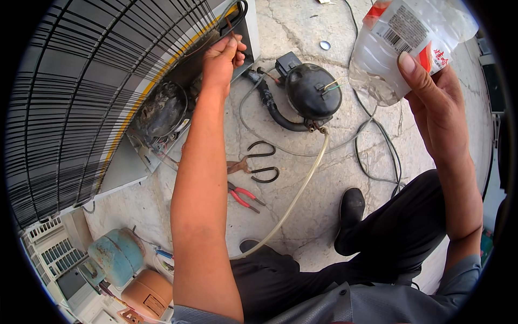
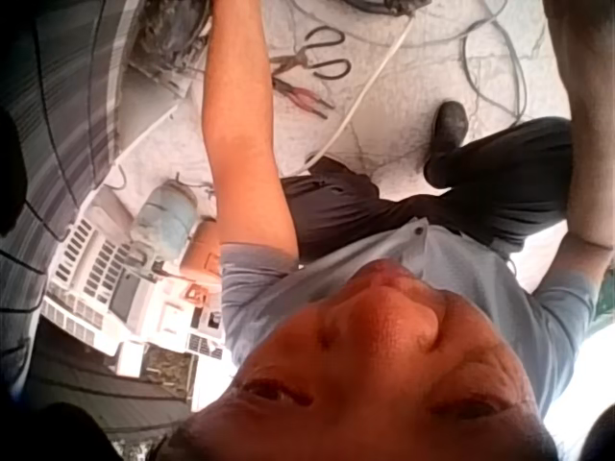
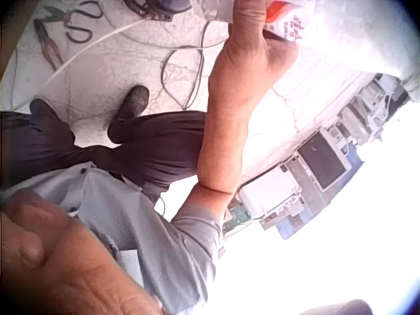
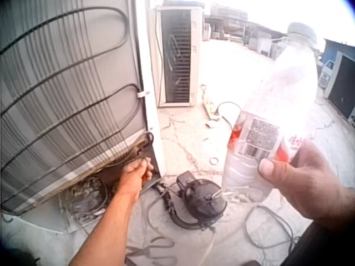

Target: The person connects a power strip to a vacuum pump and attaches a hose to a pressure gauge on an air conditioner unit. They then walk to retrieve a plastic bottle, return to the unit, and pour liquid from the bottle into the air conditioner's internal components.

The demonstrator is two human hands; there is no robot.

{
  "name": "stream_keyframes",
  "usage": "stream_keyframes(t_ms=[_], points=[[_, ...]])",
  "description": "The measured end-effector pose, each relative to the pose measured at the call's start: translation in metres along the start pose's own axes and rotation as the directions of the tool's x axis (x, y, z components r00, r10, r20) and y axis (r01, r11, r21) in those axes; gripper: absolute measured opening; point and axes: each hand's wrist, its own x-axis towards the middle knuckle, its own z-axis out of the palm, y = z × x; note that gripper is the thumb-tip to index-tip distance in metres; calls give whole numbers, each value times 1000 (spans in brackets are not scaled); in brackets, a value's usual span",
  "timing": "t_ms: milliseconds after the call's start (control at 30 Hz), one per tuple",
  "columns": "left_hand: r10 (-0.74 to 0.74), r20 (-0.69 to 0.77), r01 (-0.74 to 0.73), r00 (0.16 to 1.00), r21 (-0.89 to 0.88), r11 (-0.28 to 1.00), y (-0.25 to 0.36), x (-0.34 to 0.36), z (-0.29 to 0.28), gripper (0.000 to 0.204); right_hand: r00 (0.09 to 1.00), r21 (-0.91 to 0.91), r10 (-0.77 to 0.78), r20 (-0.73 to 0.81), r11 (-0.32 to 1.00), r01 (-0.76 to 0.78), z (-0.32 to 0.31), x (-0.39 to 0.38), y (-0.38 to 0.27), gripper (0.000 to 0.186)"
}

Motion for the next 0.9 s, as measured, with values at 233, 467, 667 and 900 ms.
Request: stream_keyframes(t_ms=[233,467,667,900], points=[[20,-40,-9,999,254,967,-3,-10,-5,19,999,-11,5,38,1000,-5,5,1,-4,55],[174,-15,-97,985,779,619,13,-34,-12,17,1000,-28,-7,18,1000,7,11,-4,-9,54],[164,-45,-65,985,788,612,37,-64,-46,18,997,-69,-64,-47,996,60,6,-10,-15,54],[-37,-160,141,986,708,692,64,-81,-63,22,981,-168,-163,-107,975,143,-19,-4,-17,57]])
